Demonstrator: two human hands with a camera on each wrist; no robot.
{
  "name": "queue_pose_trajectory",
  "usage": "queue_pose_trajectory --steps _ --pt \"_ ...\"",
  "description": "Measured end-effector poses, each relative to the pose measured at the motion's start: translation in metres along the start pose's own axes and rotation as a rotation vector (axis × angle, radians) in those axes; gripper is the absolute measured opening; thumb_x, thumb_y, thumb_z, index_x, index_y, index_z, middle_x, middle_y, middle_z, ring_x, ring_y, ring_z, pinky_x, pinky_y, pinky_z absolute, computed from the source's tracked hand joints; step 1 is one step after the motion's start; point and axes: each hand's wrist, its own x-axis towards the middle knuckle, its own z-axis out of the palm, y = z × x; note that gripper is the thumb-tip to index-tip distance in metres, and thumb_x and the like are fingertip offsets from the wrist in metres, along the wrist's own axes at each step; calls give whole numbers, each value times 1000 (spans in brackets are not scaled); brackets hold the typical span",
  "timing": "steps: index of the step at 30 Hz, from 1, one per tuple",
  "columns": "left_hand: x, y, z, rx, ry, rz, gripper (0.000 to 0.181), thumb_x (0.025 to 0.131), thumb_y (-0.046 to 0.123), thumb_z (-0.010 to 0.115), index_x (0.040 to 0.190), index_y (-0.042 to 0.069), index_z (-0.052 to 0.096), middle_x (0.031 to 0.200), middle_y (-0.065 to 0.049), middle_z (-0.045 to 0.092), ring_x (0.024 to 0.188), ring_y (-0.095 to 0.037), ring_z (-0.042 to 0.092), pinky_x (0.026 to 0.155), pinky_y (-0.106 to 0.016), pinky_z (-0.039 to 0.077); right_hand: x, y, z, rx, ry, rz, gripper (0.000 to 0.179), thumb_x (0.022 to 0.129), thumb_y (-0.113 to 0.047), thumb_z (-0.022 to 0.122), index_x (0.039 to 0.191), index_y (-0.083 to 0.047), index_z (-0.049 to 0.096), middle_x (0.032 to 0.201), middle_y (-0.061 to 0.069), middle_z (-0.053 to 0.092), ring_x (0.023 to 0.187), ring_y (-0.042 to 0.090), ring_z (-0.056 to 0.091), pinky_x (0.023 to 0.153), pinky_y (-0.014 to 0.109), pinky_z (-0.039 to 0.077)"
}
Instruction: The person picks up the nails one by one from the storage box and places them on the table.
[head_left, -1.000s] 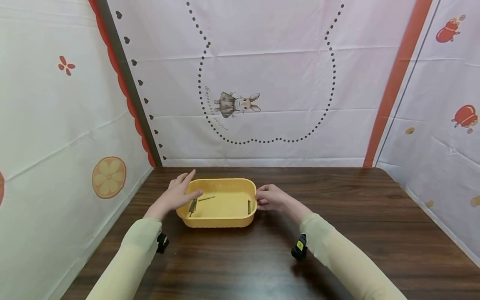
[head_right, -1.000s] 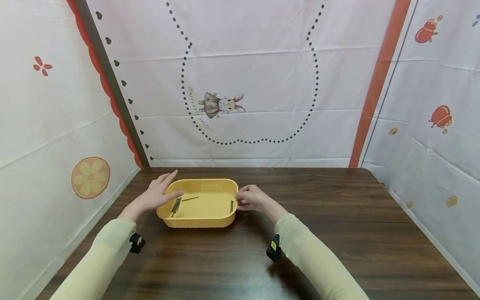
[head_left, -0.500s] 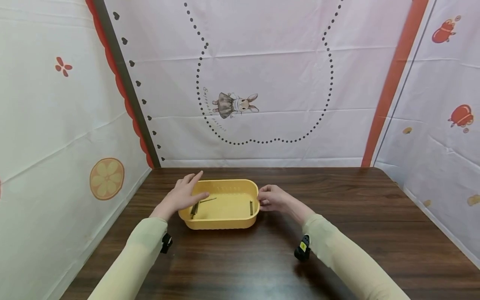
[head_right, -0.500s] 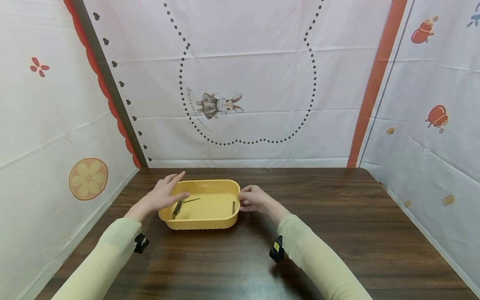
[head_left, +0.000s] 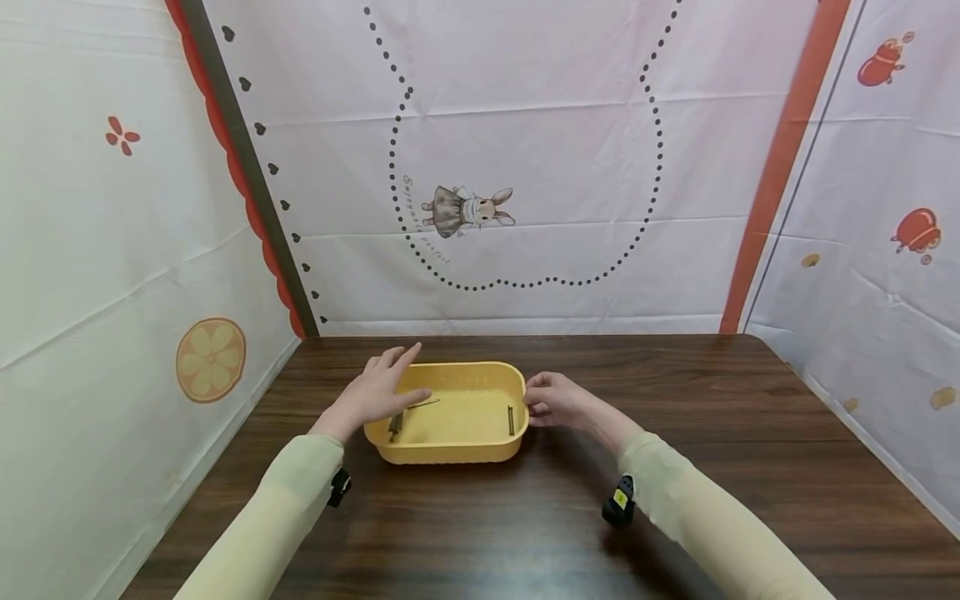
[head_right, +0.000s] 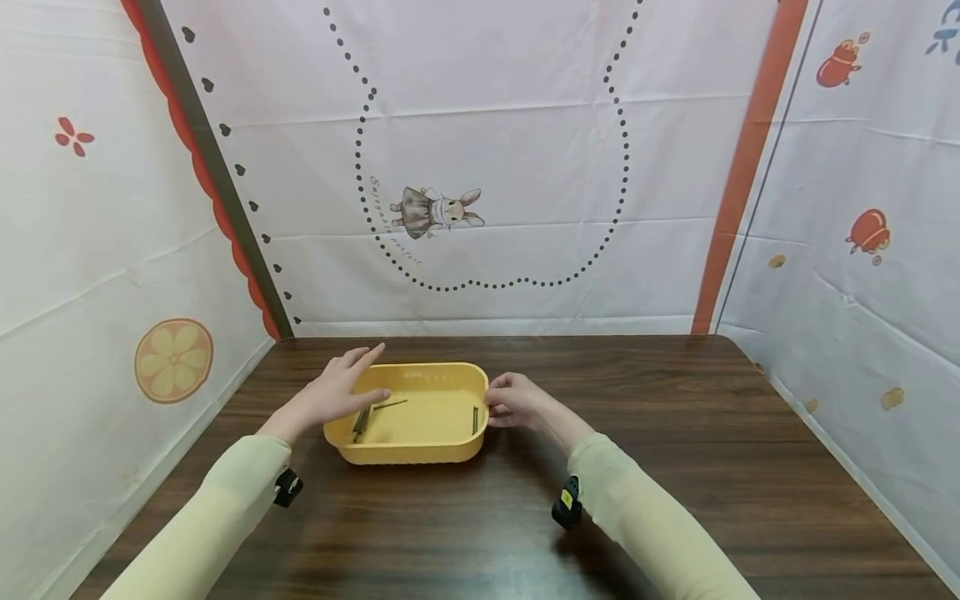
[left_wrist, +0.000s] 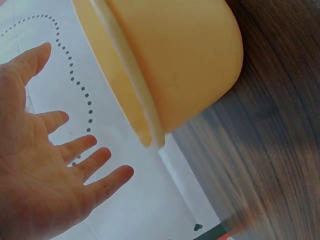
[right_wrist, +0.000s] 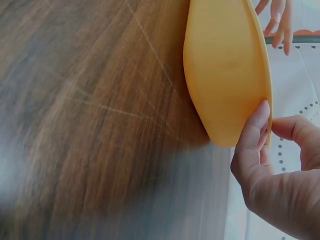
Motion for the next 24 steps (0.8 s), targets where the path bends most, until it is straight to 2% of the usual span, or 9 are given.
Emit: queue_pose_trajectory --steps 9,24 --pt "1 9 -1 7 -1 13 83 95 52 58 160 24 15 162 -20 21 146 -47 23 107 -69 35 -11 0 -9 1 -32 1 28 94 -3 53 119 1 41 90 6 54 71 12 58 65 23 56" --pt "0 29 0 20 -34 69 83 94 55 57 160 26 15 163 -16 21 147 -43 25 105 -70 37 -24 6 -22 -16 -45 -5 31 95 -4 52 122 2 40 93 6 54 73 11 59 69 24 57"
